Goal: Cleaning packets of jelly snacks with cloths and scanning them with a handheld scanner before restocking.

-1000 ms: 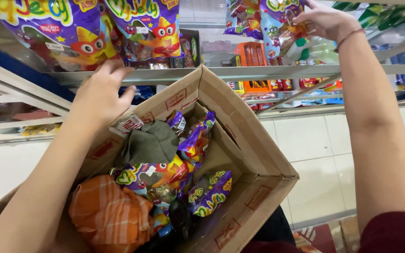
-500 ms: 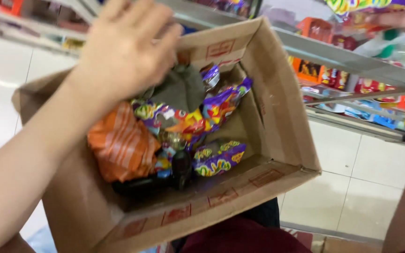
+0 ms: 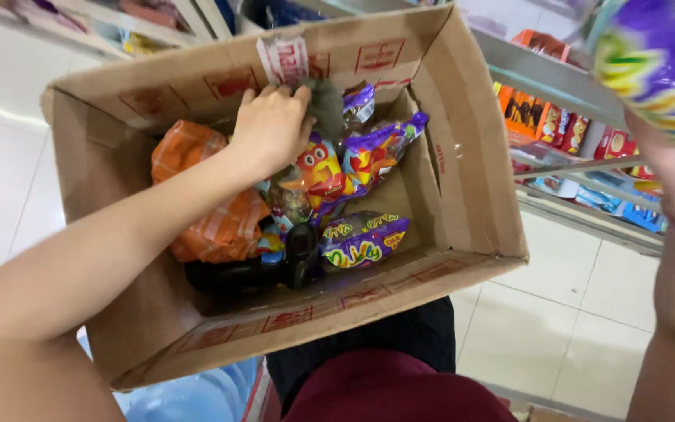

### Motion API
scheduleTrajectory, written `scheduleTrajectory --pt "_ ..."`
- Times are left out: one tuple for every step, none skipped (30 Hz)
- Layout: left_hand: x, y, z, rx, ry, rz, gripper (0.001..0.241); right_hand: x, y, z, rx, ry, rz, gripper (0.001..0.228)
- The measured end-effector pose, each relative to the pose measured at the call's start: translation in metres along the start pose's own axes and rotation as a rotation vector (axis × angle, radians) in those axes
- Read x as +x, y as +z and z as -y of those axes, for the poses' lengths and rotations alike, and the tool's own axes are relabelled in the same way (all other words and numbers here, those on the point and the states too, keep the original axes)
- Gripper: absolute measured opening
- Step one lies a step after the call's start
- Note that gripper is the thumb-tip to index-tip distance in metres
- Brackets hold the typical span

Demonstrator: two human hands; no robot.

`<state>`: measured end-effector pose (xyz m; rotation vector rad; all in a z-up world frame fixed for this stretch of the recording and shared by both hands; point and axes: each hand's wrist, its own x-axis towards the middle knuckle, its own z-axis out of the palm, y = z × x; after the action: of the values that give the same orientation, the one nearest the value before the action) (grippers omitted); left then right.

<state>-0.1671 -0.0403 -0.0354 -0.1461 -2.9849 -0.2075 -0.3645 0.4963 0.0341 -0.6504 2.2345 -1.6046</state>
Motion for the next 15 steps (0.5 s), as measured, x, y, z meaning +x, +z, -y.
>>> scheduleTrajectory --pt "0.005 -0.002 0.004 -0.042 0.006 -0.057 0.031 -0.014 0.051 0.049 0.047 -0.046 -0.024 0.048" --pt "0.009 -0.033 -0.006 -0.034 0.015 -0.069 0.031 -0.02 0.074 0.049 0.093 -0.092 -0.047 0.05" --pt "0.01 -0.067 -0.013 -0.277 -0.053 -0.16 0.028 -0.016 0.096 0.063 0.149 -0.145 -0.066 0.052" --pt "0.008 -0.1 -0.019 -0.522 -0.117 -0.249 0.025 -0.008 0.113 0.094 0.205 -0.198 -0.084 0.054" --pt "-0.002 -0.135 -0.02 -0.5 -0.113 -0.266 0.025 0.0 0.131 0.114 0.216 -0.224 -0.082 0.054" --pt "-0.015 -0.17 -0.024 -0.573 -0.065 -0.442 0.022 0.005 0.149 0.135 0.31 -0.291 -0.015 0.054" --pt "-0.03 -0.203 -0.03 -0.645 -0.005 -0.618 0.021 0.009 0.166 0.156 0.404 -0.36 0.057 0.055" --pt "-0.037 -0.218 -0.036 -0.619 0.001 -0.635 0.021 0.014 0.184 0.169 0.413 -0.388 0.065 0.055" --pt "-0.044 -0.232 -0.044 -0.677 0.108 -0.767 0.021 0.02 0.2 0.182 0.453 -0.374 0.068 0.058" --pt "-0.05 -0.245 -0.052 -0.734 0.219 -0.897 0.023 0.026 0.216 0.195 0.494 -0.36 0.072 0.061" --pt "-0.049 -0.251 -0.061 -0.715 0.221 -0.905 0.023 0.028 0.234 0.211 0.502 -0.375 0.082 0.061" --pt "-0.047 -0.256 -0.07 -0.677 0.269 -0.832 0.045 0.031 0.251 0.227 0.615 -0.351 0.168 0.063" --pt "-0.043 -0.261 -0.079 -0.638 0.322 -0.759 0.068 0.034 0.267 0.244 0.721 -0.329 0.25 0.065" --pt "-0.045 -0.257 -0.076 -0.619 0.329 -0.769 0.068 0.039 0.283 0.248 0.725 -0.349 0.258 0.065" --pt "-0.045 -0.255 -0.071 -0.466 0.338 -0.787 0.066 0.044 0.298 0.253 0.963 -0.253 0.229 0.065"
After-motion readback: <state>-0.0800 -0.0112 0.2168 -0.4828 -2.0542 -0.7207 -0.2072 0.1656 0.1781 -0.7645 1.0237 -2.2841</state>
